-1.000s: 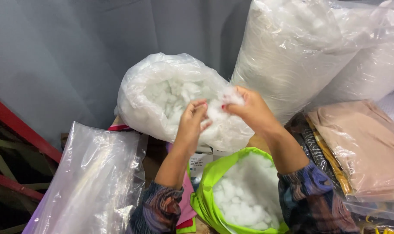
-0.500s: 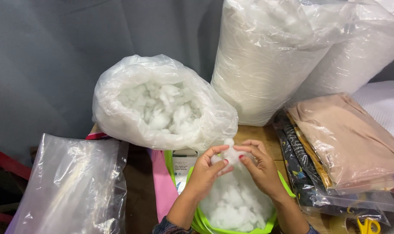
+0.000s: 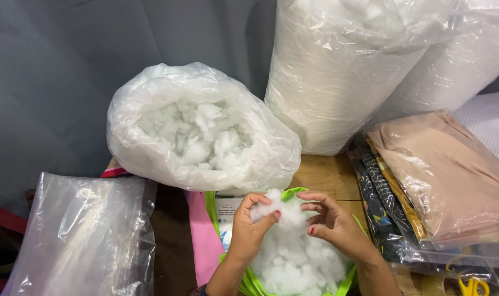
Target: Stuffing a green pillowcase with white polyester fiberfill material at a workbench.
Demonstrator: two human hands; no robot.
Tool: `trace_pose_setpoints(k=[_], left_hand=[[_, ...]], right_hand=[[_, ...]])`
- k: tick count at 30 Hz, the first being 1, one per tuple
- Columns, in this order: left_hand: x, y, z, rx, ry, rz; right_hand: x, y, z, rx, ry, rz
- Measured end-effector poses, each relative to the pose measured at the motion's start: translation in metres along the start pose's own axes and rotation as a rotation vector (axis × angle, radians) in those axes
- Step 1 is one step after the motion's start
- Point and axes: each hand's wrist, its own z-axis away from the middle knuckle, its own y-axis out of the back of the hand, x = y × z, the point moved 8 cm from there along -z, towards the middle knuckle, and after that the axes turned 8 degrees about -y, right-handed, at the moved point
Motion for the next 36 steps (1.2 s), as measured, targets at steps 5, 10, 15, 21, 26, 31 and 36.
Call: trace_pose_setpoints(k=[5,10,15,21,26,31,36], left_hand=[[0.003,-0.006,0.001,-0.102,-0.114,-0.034],[-0.002,-0.004,0.002,-0.059,-0.036,0.087],[-0.006,0.0,0.001,-0.046,0.018,0.054],[-0.009,-0.006,0.003,-0.129,-0.127,-0.061],[-0.026,-0.003,0.001,-0.083,-0.051,0.161],[-0.019,0.014,-0.006,-0.036,-0.124,0.223],[-0.008,0.02,-0.007,-0.05,-0.187,0.289]], right_hand=[[-0.015,-0.007,0.004,0.16,0.036,0.35],[0.005,0.021,0.002,0.185,0.165,0.036],[0.029,0.045,0.001,0.226,0.188,-0.316],[0.01,0.001,0.005,0.083,0.241,0.075],[-0.036,-0.021,0.012,0.186,0.387,0.435],[-0.005,0.038,0.014,0.342,0.376,0.186],[-0.038,0.051,0.032,0.52,0.424,0.386]])
